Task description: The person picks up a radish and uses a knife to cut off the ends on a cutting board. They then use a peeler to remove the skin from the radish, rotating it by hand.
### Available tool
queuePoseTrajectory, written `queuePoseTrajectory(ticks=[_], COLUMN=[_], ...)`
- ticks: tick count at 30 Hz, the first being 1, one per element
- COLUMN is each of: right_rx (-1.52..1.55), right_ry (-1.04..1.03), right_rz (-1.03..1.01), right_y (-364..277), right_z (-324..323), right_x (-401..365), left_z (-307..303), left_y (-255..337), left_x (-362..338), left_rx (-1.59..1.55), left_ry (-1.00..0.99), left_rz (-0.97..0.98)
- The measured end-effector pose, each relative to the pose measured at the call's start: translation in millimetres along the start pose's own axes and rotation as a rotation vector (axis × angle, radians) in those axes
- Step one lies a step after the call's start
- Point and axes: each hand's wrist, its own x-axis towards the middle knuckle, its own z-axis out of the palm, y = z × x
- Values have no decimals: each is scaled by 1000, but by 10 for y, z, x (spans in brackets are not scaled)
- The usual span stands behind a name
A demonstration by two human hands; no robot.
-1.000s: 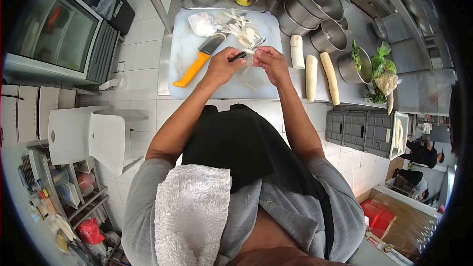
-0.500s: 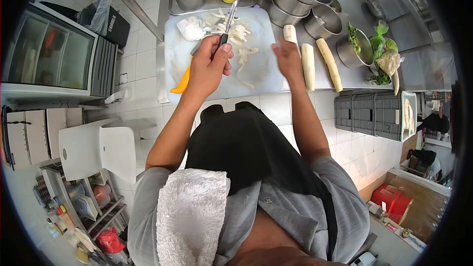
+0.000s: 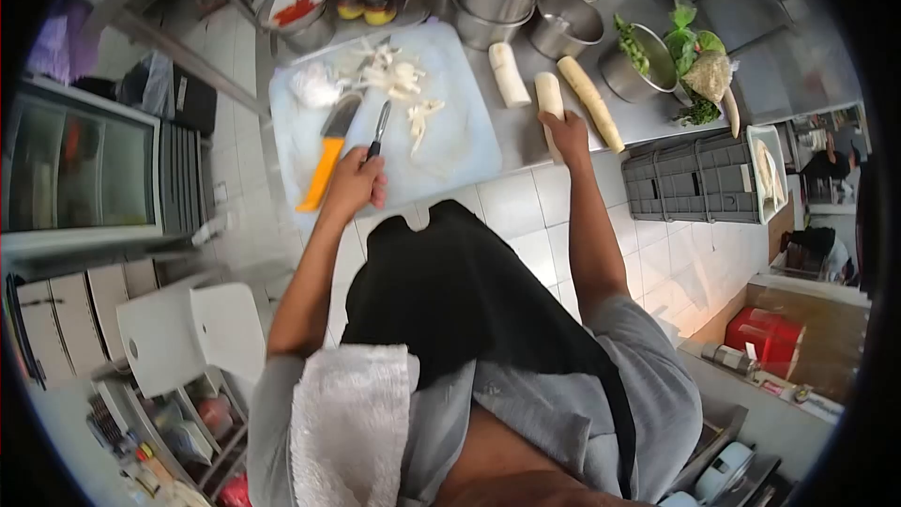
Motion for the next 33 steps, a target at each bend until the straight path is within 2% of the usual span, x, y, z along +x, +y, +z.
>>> queuePoseTrajectory(ticks=[1, 3, 4, 6, 9, 10, 13, 17, 24, 26, 29, 31, 33], right_rx=[296, 860, 1119, 1277, 1494, 1545, 1506, 1503, 1474, 1419, 1319, 1270, 1244], right_ry=[-53, -183, -233, -456, -767, -821, -724, -820, -823, -774, -687, -707, -786], right_rz=[36, 127, 64, 13, -70, -42, 45, 150, 122, 112, 71, 64, 110], right_y=[-26, -156, -338, -618, -848, -937, -1173, -1259, -1357, -1441, -1438, -1403, -1229], right_z=[-62, -167, -139, -127, 114, 202, 396, 561, 625, 555, 445, 399, 412], right_x=[-34, -381, -551, -711, -694, -689, -753, -734, -771, -877, -958, -969, -1060], left_z=[33, 100, 136, 233, 473, 544, 616, 622, 561, 519, 504, 397, 259], left_y=[34, 193, 280, 409, 454, 443, 503, 585, 572, 592, 554, 540, 685], left_x=[-61, -217, -269, -346, -433, -448, -524, -595, -552, -498, -218, 168, 512], left_rx=[-172, -210, -163, -65, 24, 81, 278, 568, 603, 609, 465, 358, 443], left_ry=[29, 53, 17, -48, -87, -81, -96, -21, -6, -35, -28, 87, 11], left_rz=[16, 129, 145, 178, 323, 415, 687, 762, 824, 794, 891, 778, 569])
